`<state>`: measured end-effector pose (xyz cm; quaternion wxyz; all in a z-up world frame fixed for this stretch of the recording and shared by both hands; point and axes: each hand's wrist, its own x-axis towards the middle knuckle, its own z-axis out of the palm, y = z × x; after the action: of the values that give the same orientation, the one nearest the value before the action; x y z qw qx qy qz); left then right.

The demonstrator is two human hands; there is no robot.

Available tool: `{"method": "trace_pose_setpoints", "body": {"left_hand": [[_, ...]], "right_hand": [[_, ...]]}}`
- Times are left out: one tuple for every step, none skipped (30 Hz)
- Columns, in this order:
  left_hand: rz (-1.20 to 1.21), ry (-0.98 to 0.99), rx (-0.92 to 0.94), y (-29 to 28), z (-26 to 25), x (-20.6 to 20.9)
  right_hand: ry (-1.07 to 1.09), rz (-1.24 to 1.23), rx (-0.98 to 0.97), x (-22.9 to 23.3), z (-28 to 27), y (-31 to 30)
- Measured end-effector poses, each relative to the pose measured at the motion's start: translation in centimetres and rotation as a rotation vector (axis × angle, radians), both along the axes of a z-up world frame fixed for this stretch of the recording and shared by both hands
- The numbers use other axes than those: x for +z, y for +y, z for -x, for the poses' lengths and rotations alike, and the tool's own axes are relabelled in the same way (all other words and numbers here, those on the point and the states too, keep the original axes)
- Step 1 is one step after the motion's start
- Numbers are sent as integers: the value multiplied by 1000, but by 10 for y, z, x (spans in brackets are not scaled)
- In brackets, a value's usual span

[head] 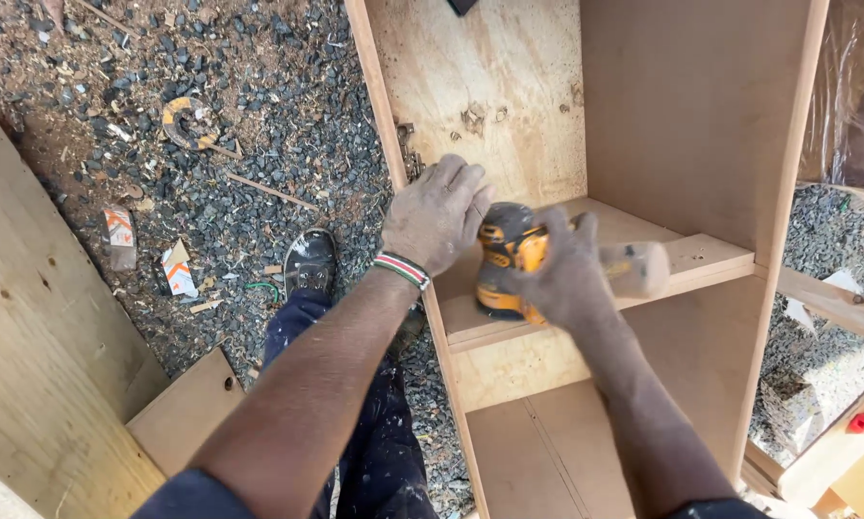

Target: Sanding the surfaces and edges of a wooden cabinet using an orbital sander

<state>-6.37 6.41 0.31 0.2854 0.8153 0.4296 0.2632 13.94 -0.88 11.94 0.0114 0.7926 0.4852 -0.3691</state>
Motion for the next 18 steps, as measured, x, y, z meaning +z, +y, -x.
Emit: {"method": "trace_pose_setpoints", "body": {"left_hand": [[4, -1, 0, 1, -5, 1], [-48, 47, 53, 2, -10, 1], [-102, 95, 109, 2, -14, 1], [-100, 95, 112, -4, -13, 1], [-82, 93, 108, -4, -13, 1], [-64, 90, 104, -4, -13, 0], [-61, 93, 104, -2, -12, -1], [-65, 97, 106, 0, -12, -3], [-68, 92, 100, 0, -15, -5], [-64, 86, 92, -4, -15, -1], [-46, 98, 92, -3, -13, 2], [-29, 109, 92, -2, -11, 5], [-24, 106, 88, -1, -11, 8], [6, 129, 72, 0, -10, 10], [27, 154, 56, 6, -8, 12], [23, 153, 54, 5, -8, 10], [30, 163, 59, 5, -8, 8], [37, 173, 65, 4, -9, 8]], "right_hand": [[-1, 4, 0, 3, 11, 3], [8, 49, 6, 6, 21, 7], [16, 91, 14, 8, 33, 9], [16, 93, 16, 5, 39, 4], [16, 128, 46, 1, 46, 5], [17, 162, 76, -4, 51, 5], [20, 166, 77, 2, 51, 9], [34, 176, 53, 7, 51, 11], [40, 188, 21, 14, 48, 12], [35, 191, 13, 13, 40, 9], [-31, 195, 27, 10, 31, 11], [-96, 199, 40, 7, 22, 14], [-99, 204, 36, -1, 9, 11], [-201, 166, 86, -9, -5, 8], [-301, 118, 135, -19, -17, 8], [-302, 114, 132, -21, -21, 7], [-311, 102, 129, -22, -25, 7], [-320, 89, 127, -24, -29, 6]]}}
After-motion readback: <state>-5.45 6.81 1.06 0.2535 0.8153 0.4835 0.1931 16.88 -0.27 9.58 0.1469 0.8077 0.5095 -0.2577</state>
